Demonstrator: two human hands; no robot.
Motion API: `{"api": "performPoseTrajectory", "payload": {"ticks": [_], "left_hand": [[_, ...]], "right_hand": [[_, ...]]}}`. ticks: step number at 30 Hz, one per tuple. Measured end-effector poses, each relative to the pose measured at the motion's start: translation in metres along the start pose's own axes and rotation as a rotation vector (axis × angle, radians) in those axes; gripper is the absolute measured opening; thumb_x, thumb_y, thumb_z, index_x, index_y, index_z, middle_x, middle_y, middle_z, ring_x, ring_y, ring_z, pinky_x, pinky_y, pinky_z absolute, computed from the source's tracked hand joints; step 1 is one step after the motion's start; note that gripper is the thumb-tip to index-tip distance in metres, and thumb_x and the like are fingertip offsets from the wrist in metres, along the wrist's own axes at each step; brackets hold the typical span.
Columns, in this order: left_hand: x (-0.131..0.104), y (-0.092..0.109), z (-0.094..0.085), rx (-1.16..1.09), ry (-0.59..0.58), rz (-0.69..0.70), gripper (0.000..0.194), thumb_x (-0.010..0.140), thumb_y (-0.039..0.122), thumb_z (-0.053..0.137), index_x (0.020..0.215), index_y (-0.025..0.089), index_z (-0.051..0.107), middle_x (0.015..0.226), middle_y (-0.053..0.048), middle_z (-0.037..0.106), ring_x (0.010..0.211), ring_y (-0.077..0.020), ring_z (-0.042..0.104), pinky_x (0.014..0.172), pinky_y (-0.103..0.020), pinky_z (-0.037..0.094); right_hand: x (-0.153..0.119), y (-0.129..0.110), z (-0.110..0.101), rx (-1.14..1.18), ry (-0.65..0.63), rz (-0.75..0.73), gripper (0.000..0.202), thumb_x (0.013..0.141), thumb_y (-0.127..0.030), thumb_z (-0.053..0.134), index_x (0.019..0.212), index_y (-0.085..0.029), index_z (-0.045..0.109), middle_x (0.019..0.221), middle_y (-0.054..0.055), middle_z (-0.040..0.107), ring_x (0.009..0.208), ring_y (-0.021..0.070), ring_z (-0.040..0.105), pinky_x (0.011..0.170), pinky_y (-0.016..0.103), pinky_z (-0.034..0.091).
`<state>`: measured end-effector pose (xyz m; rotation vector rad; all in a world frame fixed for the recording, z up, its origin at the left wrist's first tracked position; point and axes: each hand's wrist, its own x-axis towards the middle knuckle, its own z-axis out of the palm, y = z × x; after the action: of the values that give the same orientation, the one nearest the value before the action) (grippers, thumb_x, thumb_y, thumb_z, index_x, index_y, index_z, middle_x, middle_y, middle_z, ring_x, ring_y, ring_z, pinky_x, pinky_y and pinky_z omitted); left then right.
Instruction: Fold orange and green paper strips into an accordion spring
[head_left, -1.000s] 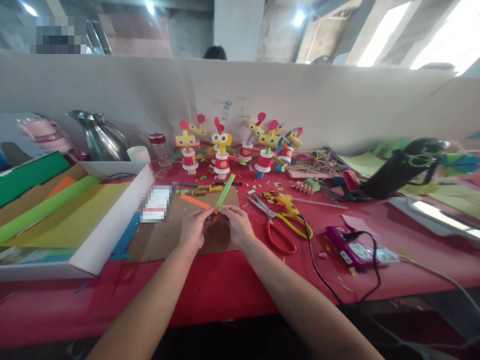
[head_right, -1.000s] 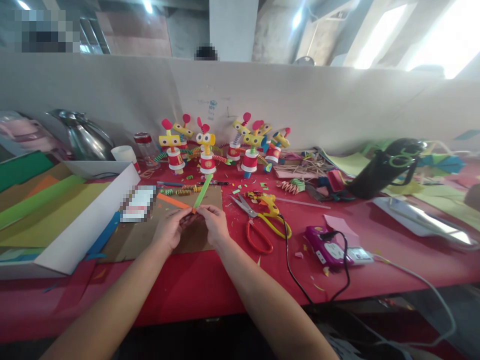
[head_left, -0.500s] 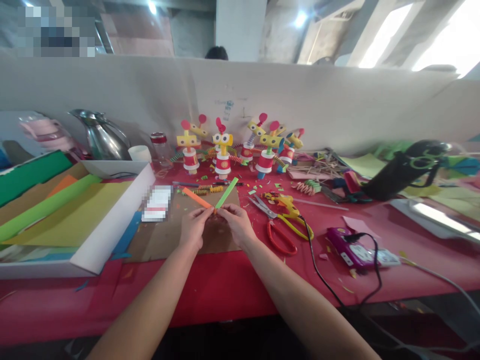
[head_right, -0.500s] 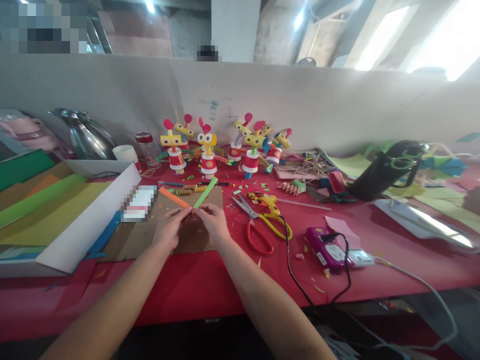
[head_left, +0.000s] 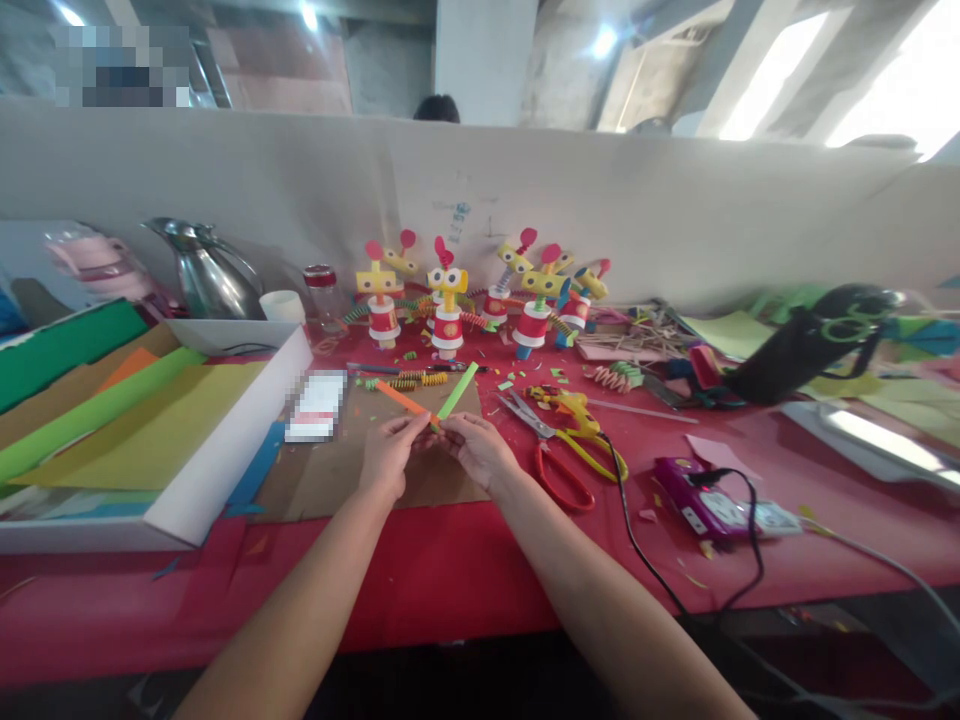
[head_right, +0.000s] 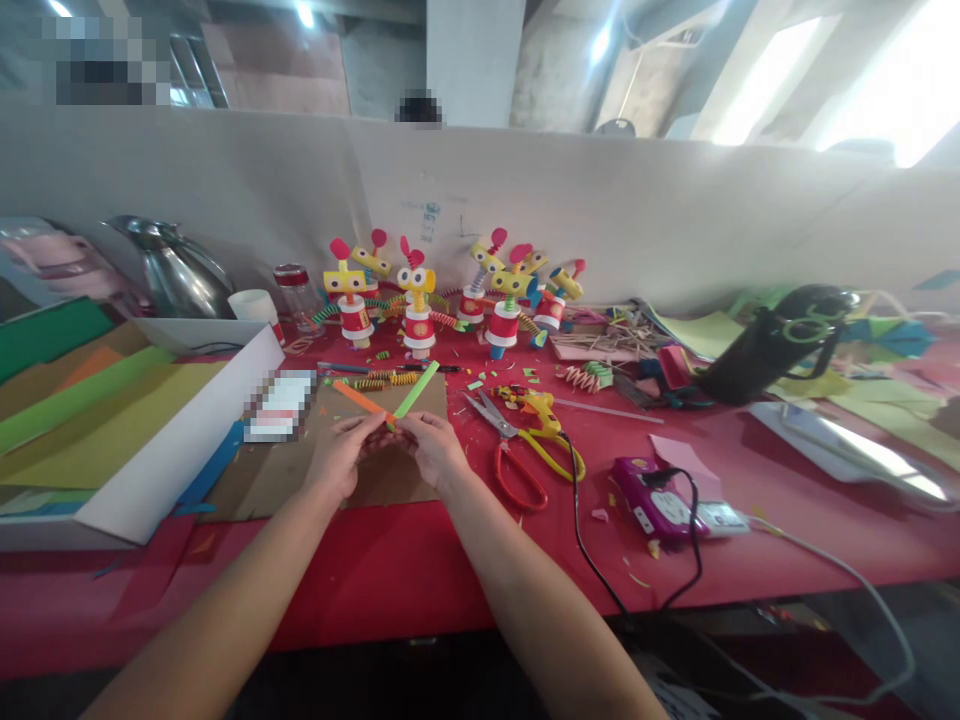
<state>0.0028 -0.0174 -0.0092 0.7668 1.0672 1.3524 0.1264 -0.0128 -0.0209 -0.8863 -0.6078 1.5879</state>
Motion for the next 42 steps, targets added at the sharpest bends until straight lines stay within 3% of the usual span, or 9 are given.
{"api": "performPoseTrajectory", "payload": {"ticks": [8,12,15,20,28,38,42], "left_hand": [[-0.001,-0.002,0.0,-0.001,0.011,0.007,0.032,0.047,0.037,0.086,0.063,0.013,0.071,0.06,-0.002,0.066,0.058,-0.0119,0.058,0.062,-0.026,0.048],[-0.002,-0.007,0.002,-0.015,-0.064,-0.005,0.037,0.051,0.033,0.086,0.082,0.015,0.074,0.075,-0.004,0.072,0.069,-0.0135,0.063,0.073,-0.027,0.048],[-0.003,-0.011,0.004,-0.047,-0.092,0.059,0.047,0.05,0.024,0.086,0.094,0.018,0.073,0.084,-0.004,0.073,0.077,-0.0145,0.065,0.08,-0.028,0.047],[-0.001,-0.011,0.005,0.019,-0.024,0.171,0.033,0.058,0.027,0.082,0.088,0.016,0.075,0.083,-0.005,0.074,0.079,-0.0163,0.065,0.083,-0.03,0.046],[-0.002,-0.011,0.005,0.009,-0.034,0.199,0.036,0.062,0.031,0.08,0.096,0.019,0.075,0.098,-0.007,0.075,0.096,-0.0211,0.065,0.091,-0.034,0.044],[0.0,-0.009,0.005,-0.065,-0.004,0.208,0.037,0.056,0.025,0.083,0.092,0.019,0.076,0.087,-0.005,0.076,0.084,-0.0177,0.066,0.085,-0.031,0.047],[0.0,-0.005,0.004,-0.137,0.021,0.174,0.036,0.057,0.026,0.083,0.091,0.018,0.076,0.083,-0.004,0.075,0.076,-0.014,0.065,0.078,-0.028,0.048]], "right_hand": [[0.002,0.003,0.0,0.016,0.008,-0.028,0.022,0.05,-0.016,0.081,0.053,-0.016,0.06,0.055,-0.003,0.06,0.057,0.0096,0.057,0.063,0.024,0.049],[0.002,0.003,0.001,0.067,0.04,-0.065,0.019,0.053,-0.016,0.079,0.055,-0.017,0.06,0.057,-0.003,0.061,0.057,0.0088,0.056,0.061,0.022,0.047],[0.0,0.003,0.003,0.153,0.051,-0.084,0.017,0.056,-0.017,0.078,0.057,-0.017,0.061,0.058,-0.003,0.061,0.058,0.0082,0.057,0.061,0.021,0.049],[-0.004,0.006,0.011,0.218,0.003,-0.121,0.021,0.057,-0.016,0.079,0.057,-0.018,0.058,0.059,-0.004,0.061,0.058,0.0083,0.058,0.065,0.021,0.052],[-0.006,0.008,0.017,0.292,0.007,-0.178,0.022,0.057,-0.015,0.082,0.061,-0.018,0.06,0.063,-0.004,0.066,0.061,0.0081,0.061,0.069,0.02,0.054],[-0.013,0.011,0.023,0.241,0.006,-0.211,0.02,0.055,-0.021,0.083,0.066,-0.018,0.067,0.069,0.0,0.069,0.067,0.0129,0.064,0.076,0.028,0.054],[-0.017,0.01,0.024,0.135,-0.001,-0.212,0.019,0.058,-0.025,0.082,0.072,-0.017,0.071,0.07,0.001,0.07,0.066,0.0126,0.062,0.068,0.026,0.05]]}}
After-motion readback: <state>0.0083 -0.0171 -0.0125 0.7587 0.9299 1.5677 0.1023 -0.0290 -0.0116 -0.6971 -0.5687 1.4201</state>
